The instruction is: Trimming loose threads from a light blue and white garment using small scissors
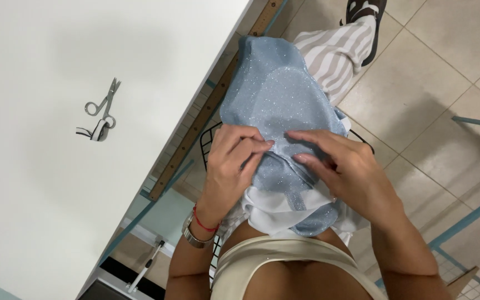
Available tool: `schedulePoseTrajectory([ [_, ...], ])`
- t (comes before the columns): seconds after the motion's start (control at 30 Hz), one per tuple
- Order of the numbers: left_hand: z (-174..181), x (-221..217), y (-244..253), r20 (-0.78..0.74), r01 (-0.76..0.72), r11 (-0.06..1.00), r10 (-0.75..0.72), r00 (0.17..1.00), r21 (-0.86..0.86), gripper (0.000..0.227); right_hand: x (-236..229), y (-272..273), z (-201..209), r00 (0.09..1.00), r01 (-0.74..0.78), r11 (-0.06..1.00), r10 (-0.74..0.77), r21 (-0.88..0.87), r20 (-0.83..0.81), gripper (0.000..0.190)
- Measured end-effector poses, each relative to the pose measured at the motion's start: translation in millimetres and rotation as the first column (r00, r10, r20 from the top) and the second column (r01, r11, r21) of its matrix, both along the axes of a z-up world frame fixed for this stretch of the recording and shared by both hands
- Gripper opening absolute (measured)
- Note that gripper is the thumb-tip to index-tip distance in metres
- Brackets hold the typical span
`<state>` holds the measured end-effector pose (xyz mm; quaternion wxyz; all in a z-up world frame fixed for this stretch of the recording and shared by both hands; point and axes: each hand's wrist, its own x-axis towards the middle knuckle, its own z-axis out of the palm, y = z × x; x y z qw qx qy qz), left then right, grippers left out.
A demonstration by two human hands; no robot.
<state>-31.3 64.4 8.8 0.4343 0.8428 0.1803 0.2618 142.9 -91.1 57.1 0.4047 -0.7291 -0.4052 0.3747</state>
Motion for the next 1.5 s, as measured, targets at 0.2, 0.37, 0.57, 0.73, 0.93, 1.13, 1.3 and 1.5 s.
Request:
schedulePoseTrajectory([
  [0.2, -16, 3, -16, 0.234, -0.105, 0.994, 0.092, 0.968, 0.043, 0.013, 1, -2, -13, 0.969, -0.055, 0.996, 0.070, 0.071, -0.238, 0.011],
  [0.37, 0, 4, -19, 0.120, -0.050, 0.984, 0.071, 0.990, -0.173, 0.014, 0, -10, -16, 0.954, 0.062, 0.995, -0.035, 0.081, -0.296, 0.009],
  [0.57, 7, 12, -25, 0.091, 0.023, 0.943, 0.008, 0.996, -0.331, 0.013, -4, -13, -12, 0.952, 0.058, 0.994, -0.026, 0.095, -0.306, 0.010],
  [0.73, 12, 16, -28, 0.118, 0.025, 0.929, 0.020, 0.993, -0.370, 0.010, 0, -18, -22, 0.927, 0.053, 0.994, -0.011, 0.101, -0.375, 0.010],
  [0.93, 12, 13, -25, 0.107, 0.000, 0.894, 0.054, 0.993, -0.448, 0.013, 2, -23, -43, 0.906, 0.060, 0.996, -0.024, 0.072, -0.423, 0.011],
  [1.13, 2, 9, -30, 0.122, -0.078, 0.899, 0.144, 0.982, -0.431, 0.015, 3, -19, -42, 0.902, 0.071, 0.993, -0.024, 0.093, -0.432, 0.009],
  [1.3, 5, 10, -30, 0.123, -0.094, 0.902, 0.159, 0.980, -0.422, 0.016, 3, -19, -37, 0.900, 0.060, 0.992, -0.004, 0.115, -0.436, 0.007],
  [1.5, 9, 11, -30, 0.115, -0.097, 0.915, 0.153, 0.981, -0.392, 0.019, 3, -23, -39, 0.893, 0.066, 0.989, 0.001, 0.134, -0.450, 0.005],
])
